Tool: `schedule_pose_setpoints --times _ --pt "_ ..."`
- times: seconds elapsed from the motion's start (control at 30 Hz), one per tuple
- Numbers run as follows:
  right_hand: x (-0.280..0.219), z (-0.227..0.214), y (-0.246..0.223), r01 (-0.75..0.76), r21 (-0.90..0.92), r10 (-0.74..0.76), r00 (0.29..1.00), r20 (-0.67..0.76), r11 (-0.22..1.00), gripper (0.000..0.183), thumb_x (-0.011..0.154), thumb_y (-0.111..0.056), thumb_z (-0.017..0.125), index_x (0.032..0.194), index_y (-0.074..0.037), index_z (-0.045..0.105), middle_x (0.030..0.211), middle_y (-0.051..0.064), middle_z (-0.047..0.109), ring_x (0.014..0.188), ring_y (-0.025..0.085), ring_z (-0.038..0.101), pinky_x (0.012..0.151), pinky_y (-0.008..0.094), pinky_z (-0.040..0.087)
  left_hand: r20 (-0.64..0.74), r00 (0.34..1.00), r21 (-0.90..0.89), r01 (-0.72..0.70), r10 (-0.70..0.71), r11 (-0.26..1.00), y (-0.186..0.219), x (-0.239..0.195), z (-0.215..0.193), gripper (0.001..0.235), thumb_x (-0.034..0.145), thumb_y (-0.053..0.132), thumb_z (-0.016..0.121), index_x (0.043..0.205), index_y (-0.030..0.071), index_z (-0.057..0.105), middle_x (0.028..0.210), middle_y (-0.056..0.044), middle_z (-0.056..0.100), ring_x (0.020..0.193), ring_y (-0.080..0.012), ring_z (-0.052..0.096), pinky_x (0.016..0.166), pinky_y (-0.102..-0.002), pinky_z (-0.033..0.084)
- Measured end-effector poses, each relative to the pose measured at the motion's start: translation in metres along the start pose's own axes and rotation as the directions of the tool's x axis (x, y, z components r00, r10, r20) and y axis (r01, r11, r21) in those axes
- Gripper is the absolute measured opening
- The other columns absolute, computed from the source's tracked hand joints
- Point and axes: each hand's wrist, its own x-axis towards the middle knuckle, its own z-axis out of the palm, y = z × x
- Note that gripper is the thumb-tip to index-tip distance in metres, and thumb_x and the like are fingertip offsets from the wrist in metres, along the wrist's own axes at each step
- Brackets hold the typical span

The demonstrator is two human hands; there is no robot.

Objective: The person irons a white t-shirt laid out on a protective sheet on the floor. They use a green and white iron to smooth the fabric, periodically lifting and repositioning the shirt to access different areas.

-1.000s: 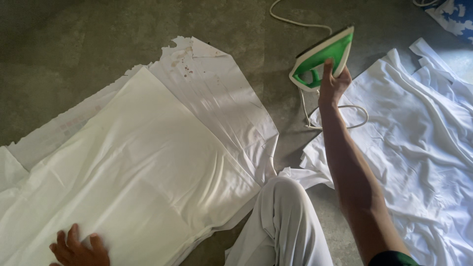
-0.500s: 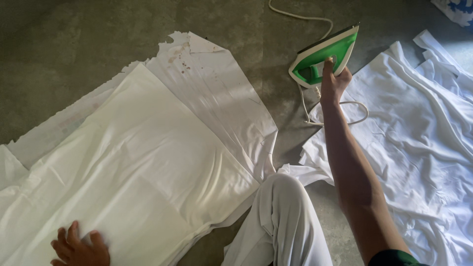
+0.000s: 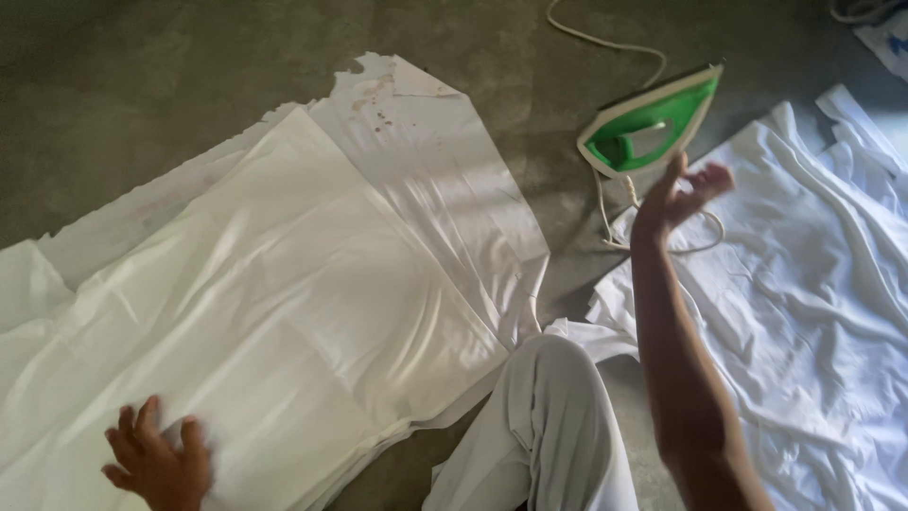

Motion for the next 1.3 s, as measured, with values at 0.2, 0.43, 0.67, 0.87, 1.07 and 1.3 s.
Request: schedule_pose_setpoints --times 0.2,0.43,0.67,0.87,1.07,1.3 --pt "-0.09 -0.01 -0.078 -0.11 -0.142 0.179 0.684 0.707 0.984 0.014 0.08 -0.012 0.053 0.091 -0.017 0.061 0.082 0.0 0.063 0.08 0.02 0.06 0.081 0.039 0.047 -0.154 0.92 -0.261 0.313 -0.36 0.913 -0.079 0.007 -0.001 0.033 0.097 0.01 0.067 0.127 -0.004 0.072 0.158 -0.035 0.041 0.154 -0.0454 0.031 0.114 -0.072 0.02" --pt "-0.184 0.09 -0.192 0.051 0.114 -0.093 -0.312 0.946 0.992 0.045 0.093 -0.017 0.065 0.138 -0.011 0.063 0.135 0.005 0.068 0.112 0.022 0.069 0.079 0.038 0.06 -0.027 0.734 0.122 0.676 -0.679 0.726 -0.141 0.047 -0.028 0.073 0.091 0.031 0.07 0.15 -0.006 0.05 0.144 -0.028 0.05 0.128 -0.0518 0.046 0.082 -0.077 0.042" --pt "-0.264 0.192 -0.203 0.163 -0.089 0.091 -0.005 0.996 0.983 0.072 0.086 -0.043 0.075 0.144 -0.004 0.055 0.127 0.019 0.07 0.108 0.035 0.071 0.093 0.047 0.054 0.039 0.632 0.212 0.752 -0.774 0.624 -0.179 0.088 -0.037 0.092 0.089 0.044 0.067 0.161 -0.001 0.032 0.157 -0.031 0.041 0.139 -0.056 0.036 0.1 -0.074 0.031" --pt "-0.271 0.216 -0.243 0.311 -0.241 0.273 -0.063 0.96 0.919 0.065 0.084 -0.064 0.077 0.113 -0.008 0.062 0.098 0.01 0.07 0.092 0.031 0.066 0.082 0.045 0.05 0.115 0.665 0.27 0.694 -0.738 0.668 -0.237 0.105 -0.036 0.065 0.09 0.059 0.069 0.128 0.006 0.066 0.124 -0.022 0.067 0.119 -0.0483 0.052 0.091 -0.065 0.034" --pt "-0.251 0.208 -0.303 0.096 -0.37 0.379 -0.104 0.919 0.924 0.049 0.096 -0.044 0.073 0.125 -0.006 0.063 0.099 0.006 0.06 0.086 0.022 0.055 0.076 0.038 0.045 0.245 0.807 -0.005 0.556 -0.538 0.831 -0.247 0.109 -0.056 0.035 0.101 0.04 0.066 0.106 0.011 0.048 0.082 -0.005 0.048 0.078 -0.0296 0.047 0.08 -0.053 0.029" --pt "-0.271 0.254 -0.225 0.096 -0.246 0.246 0.012 0.969 0.965 0.03 0.103 -0.039 0.066 0.098 -0.01 0.062 0.086 0.003 0.058 0.077 0.019 0.052 0.066 0.04 0.042 0.085 0.964 -0.139 0.262 -0.252 0.955 -0.255 0.108 -0.04 0.057 0.106 0.017 0.067 0.067 0.006 0.027 0.065 -0.007 0.025 0.069 -0.0254 0.028 0.063 -0.049 0.02"
